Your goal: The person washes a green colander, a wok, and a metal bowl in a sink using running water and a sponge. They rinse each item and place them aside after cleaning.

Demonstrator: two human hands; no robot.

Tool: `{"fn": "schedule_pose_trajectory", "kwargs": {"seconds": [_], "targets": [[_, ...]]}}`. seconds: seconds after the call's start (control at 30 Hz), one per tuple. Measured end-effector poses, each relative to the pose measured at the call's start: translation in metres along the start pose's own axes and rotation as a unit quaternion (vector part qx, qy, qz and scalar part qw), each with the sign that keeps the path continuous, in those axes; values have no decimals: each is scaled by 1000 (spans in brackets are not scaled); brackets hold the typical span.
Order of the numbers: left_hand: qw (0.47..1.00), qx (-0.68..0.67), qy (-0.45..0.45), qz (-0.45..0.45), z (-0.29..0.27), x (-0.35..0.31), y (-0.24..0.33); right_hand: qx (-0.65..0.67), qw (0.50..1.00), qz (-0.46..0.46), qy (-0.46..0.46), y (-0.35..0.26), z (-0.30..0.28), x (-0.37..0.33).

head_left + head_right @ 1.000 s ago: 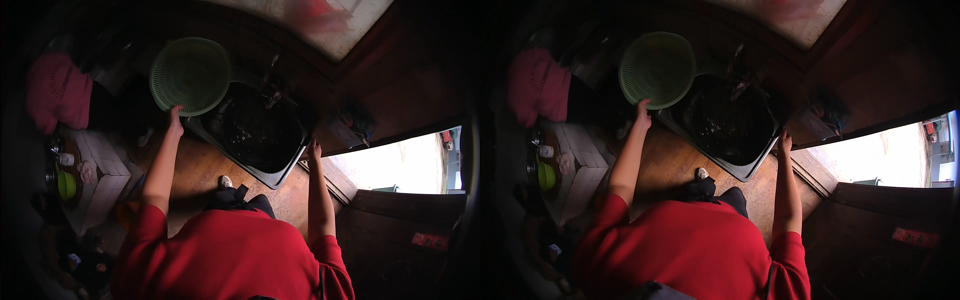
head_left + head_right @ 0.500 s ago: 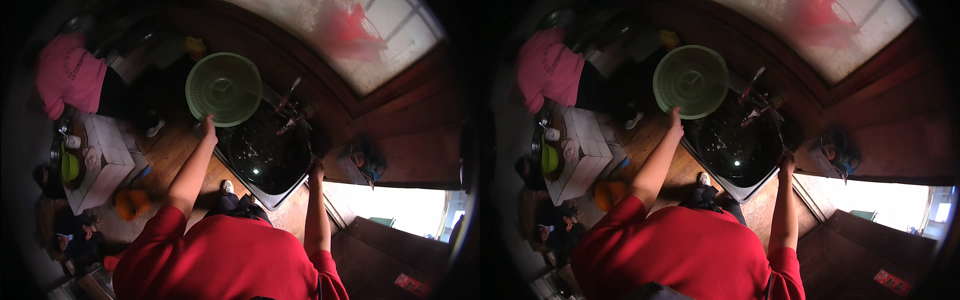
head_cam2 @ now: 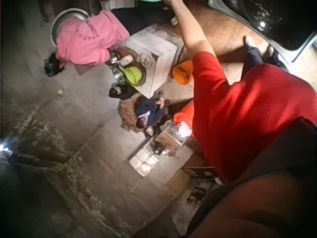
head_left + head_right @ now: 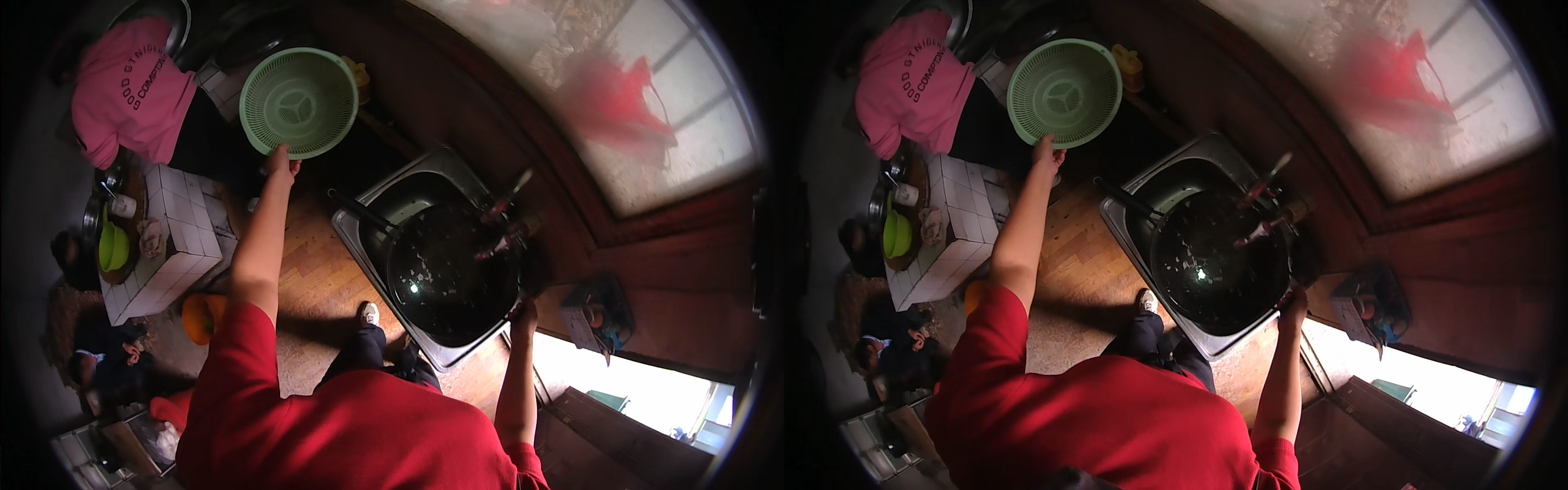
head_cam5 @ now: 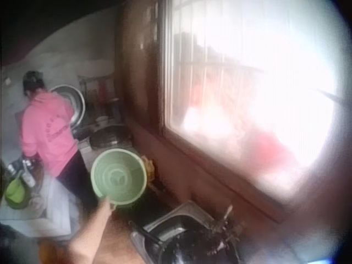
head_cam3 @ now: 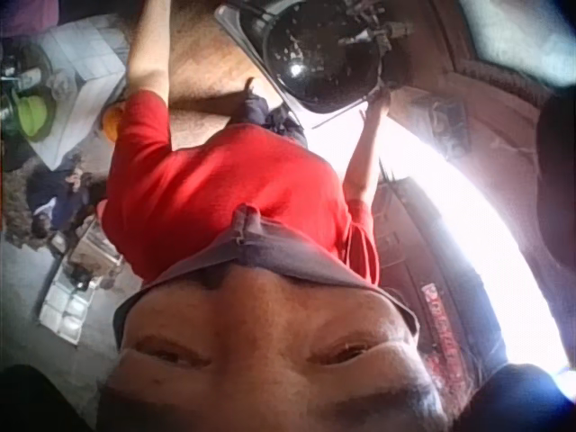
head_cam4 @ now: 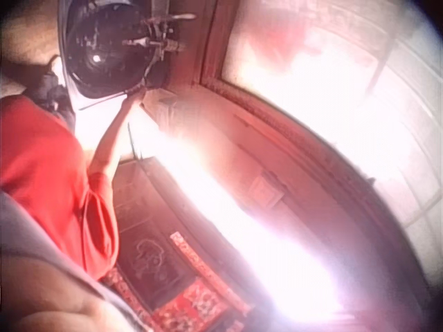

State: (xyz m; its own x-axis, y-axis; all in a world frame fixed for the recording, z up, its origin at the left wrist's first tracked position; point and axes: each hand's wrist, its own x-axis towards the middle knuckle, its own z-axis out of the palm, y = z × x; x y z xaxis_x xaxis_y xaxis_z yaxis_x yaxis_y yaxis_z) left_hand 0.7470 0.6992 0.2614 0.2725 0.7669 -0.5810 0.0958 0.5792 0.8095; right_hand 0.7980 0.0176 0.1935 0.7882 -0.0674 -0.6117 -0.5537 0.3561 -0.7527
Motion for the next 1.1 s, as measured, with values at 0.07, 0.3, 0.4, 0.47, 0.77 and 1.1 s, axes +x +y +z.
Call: {"fn": "schedule_pose_trajectory", "kwargs": {"seconds": [0.07,0.3,0.4,0.47,0.77,1.1], "targets": [[998,51,35,-21,-14,50,-14,-24,1000,-7,4,-1,0,0],[964,11,-105,-245,4,152,-150,-94,994,-53,-26,2,-7,-1],[944,19,-183,-274,35,168,-182,-77,994,-67,32,6,-4,-2],[945,-21,-222,-239,46,174,-204,-94,993,-55,52,3,3,-4],[942,155,-167,-247,31,122,-190,-67,995,-45,50,5,-7,2],[560,484,-324,589,33,-139,-81,-43,997,-52,21,11,-17,11]]}}
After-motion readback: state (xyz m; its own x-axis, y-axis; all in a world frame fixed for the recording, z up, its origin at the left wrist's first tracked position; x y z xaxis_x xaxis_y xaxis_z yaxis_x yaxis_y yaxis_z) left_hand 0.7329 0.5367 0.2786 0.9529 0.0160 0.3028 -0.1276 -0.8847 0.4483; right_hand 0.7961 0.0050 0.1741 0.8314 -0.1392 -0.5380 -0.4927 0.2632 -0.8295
